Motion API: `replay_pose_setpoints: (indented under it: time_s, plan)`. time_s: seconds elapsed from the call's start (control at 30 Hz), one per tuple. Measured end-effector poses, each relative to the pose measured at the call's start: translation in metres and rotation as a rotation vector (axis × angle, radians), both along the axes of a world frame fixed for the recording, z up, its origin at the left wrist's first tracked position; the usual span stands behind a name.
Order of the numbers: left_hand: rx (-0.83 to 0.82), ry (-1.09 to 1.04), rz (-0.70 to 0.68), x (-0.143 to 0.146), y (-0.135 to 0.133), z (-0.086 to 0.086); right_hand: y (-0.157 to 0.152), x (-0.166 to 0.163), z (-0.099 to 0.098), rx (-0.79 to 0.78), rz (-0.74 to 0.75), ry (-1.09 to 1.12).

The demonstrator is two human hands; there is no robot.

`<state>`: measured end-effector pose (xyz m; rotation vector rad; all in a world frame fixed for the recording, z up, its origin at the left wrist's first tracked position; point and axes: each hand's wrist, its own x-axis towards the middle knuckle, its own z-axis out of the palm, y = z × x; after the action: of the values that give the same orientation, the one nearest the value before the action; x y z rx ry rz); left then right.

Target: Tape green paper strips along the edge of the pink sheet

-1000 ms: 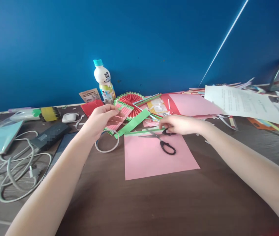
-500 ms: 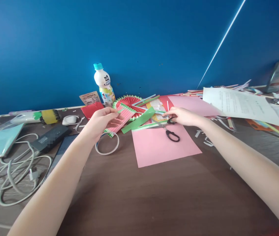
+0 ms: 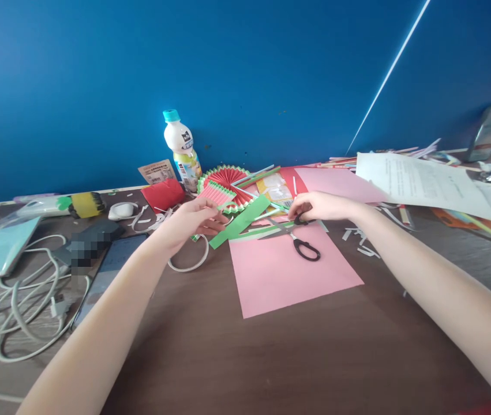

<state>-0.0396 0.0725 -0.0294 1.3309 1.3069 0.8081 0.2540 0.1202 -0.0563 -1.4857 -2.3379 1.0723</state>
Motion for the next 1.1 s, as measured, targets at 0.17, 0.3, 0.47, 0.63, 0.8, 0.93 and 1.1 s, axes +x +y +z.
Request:
replay_pose_setpoints:
  time_s: [0.17, 0.3, 0.47, 0.63, 0.8, 0.93, 1.1]
  plan:
    - [-0.209, 0.015, -0.263, 0.013, -0.006, -0.011, -0.005, -0.005, 0.005, 0.053, 0.073, -0.129]
    - [-0.276, -0.035, -0.344, 0.011, -0.005, -0.019, -0.003, 0.000, 0.007, 0.046, 0.130, -0.125]
    - [-0.293, -0.074, -0.343, 0.005, -0.001, -0.023, 0.005, 0.022, 0.009, 0.062, 0.059, -0.142]
    - [-0.281, -0.074, -0.350, 0.005, -0.001, -0.025, 0.014, 0.040, 0.005, 0.061, -0.092, -0.156]
    - [-0.288, -0.067, -0.384, 0.003, 0.001, -0.028, 0.016, 0.041, 0.002, 0.188, -0.146, -0.178]
    - [-0.298, -0.058, -0.390, 0.003, 0.002, -0.028, 0.013, 0.036, 0.004, 0.339, -0.233, -0.281]
    - [-0.289, -0.044, -0.380, 0.003, 0.002, -0.027, 0.008, 0.029, 0.009, 0.477, -0.344, -0.356]
